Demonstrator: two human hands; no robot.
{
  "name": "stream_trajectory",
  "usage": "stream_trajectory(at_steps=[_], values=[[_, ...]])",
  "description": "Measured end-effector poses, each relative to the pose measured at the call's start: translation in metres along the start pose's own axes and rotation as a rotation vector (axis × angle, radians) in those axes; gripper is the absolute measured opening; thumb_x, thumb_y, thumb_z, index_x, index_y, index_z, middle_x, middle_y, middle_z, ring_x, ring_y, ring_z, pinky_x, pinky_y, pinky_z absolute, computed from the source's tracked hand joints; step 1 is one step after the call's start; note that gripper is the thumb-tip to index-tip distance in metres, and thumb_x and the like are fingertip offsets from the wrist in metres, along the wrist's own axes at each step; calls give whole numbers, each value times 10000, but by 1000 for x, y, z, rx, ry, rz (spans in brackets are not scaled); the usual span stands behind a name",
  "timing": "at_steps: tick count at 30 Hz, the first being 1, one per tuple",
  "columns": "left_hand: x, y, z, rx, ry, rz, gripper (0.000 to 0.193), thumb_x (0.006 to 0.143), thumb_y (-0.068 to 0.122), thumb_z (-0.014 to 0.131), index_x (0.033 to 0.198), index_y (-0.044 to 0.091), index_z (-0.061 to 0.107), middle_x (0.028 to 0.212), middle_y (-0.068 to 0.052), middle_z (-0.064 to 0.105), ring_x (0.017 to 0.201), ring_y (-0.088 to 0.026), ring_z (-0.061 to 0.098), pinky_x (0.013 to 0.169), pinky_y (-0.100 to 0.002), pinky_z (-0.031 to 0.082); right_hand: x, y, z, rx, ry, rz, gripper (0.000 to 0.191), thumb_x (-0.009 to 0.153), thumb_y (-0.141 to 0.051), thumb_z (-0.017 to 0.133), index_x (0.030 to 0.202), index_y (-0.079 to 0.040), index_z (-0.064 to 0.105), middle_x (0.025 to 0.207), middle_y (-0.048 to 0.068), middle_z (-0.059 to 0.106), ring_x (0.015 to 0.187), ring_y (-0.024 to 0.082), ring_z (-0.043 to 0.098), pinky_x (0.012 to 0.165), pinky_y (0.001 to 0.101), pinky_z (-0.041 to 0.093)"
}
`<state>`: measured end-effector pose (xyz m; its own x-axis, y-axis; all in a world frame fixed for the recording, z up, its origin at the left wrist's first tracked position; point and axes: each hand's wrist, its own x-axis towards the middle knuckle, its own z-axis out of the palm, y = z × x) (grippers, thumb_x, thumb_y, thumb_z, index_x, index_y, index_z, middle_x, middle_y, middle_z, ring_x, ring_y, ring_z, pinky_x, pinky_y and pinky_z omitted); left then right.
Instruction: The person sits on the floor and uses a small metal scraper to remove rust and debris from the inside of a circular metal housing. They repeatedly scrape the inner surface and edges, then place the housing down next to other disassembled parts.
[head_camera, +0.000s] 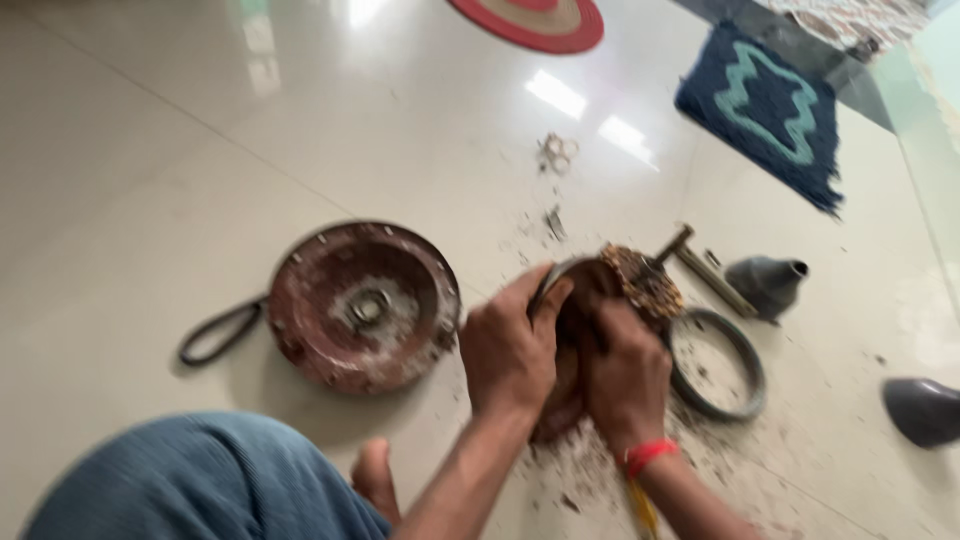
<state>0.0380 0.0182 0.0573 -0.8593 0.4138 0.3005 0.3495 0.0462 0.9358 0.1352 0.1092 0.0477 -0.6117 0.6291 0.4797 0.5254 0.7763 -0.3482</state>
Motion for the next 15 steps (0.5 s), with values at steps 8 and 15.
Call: stream_trajectory(at_steps=[8,15], values=[[4,-5,7,12,-38,-29,400,991,413,586,1134,87,766,761,-115,784,575,-218,756,462,-354,573,11,14,8,-94,-83,128,221,861,-197,695,1029,-71,764,963,148,772,812,353,744,683,453,596],[2,-1,6,30,40,20,332,993,342,637,1113,58,760,831,-129,797,645,-236,783,529,-343,622,6,16,21,-13,-3,77,245,945,-263,679,976,-23,718,955,192,749,825,399,717,680,498,568]])
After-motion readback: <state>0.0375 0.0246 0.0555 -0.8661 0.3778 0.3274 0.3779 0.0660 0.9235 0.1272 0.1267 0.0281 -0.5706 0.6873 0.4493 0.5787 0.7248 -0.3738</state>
